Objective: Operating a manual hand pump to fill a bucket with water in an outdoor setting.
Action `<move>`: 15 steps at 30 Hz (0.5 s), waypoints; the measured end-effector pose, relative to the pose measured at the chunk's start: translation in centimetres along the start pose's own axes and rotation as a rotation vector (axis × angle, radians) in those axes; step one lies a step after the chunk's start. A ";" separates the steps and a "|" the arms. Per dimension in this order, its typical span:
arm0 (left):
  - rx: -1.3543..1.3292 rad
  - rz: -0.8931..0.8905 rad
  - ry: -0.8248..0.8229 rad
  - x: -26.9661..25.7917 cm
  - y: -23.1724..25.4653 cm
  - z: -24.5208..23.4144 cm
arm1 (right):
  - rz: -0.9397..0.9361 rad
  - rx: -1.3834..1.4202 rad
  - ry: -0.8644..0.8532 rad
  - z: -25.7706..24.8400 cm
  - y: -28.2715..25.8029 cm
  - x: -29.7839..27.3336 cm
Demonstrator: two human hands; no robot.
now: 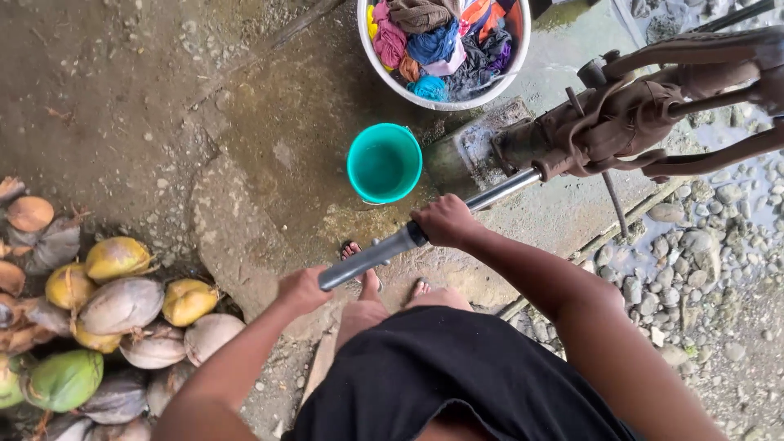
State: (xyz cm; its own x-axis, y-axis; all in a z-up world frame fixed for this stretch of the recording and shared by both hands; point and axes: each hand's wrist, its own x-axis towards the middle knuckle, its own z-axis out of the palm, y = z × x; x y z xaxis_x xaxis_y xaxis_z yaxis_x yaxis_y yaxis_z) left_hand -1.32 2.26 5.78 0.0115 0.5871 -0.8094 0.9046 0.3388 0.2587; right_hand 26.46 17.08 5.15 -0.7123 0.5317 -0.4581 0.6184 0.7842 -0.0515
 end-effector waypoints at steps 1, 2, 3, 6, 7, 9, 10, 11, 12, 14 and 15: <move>0.010 0.008 -0.002 2.3 -0.4 1.3 | 0.013 0.004 0.001 0.7 0.1 0.3; -0.016 -0.003 -0.016 4.6 -0.7 2.5 | 0.019 0.006 -0.001 1.4 0.4 0.6; -0.042 -0.014 -0.030 6.7 -1.0 3.7 | 0.026 0.008 -0.003 2.0 0.5 0.8; -0.197 0.050 -0.005 6.7 1.1 2.5 | 0.072 -0.019 -0.075 3.4 0.9 1.7; -0.197 0.052 0.005 7.2 0.6 3.0 | 0.073 -0.025 -0.067 3.0 0.8 1.8; -0.155 -0.012 0.066 7.6 -0.3 4.4 | 0.103 -0.059 -0.139 2.4 0.3 1.5; -0.148 -0.020 0.072 7.0 -0.5 4.7 | 0.099 -0.053 -0.129 2.1 0.0 1.3; -0.162 -0.025 0.069 6.2 -0.7 5.1 | 0.089 -0.056 -0.131 1.8 -0.3 1.0; -0.181 -0.022 0.078 5.9 -0.5 5.2 | 0.081 -0.070 -0.127 1.3 0.0 0.7; -0.184 -0.037 0.055 1.5 0.3 3.4 | 0.049 -0.052 -0.094 0.7 -0.1 -0.1; -0.191 -0.052 0.018 -1.0 0.7 2.7 | 0.017 -0.029 -0.076 0.4 -0.3 -0.7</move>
State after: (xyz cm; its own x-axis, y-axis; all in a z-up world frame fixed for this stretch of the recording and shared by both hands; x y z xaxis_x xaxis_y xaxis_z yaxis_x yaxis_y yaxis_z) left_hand 0.49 -0.10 5.38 -0.0419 0.5775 -0.8153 0.8063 0.5014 0.3137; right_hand 26.93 16.36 5.08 -0.6739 0.5201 -0.5248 0.6195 0.7848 -0.0177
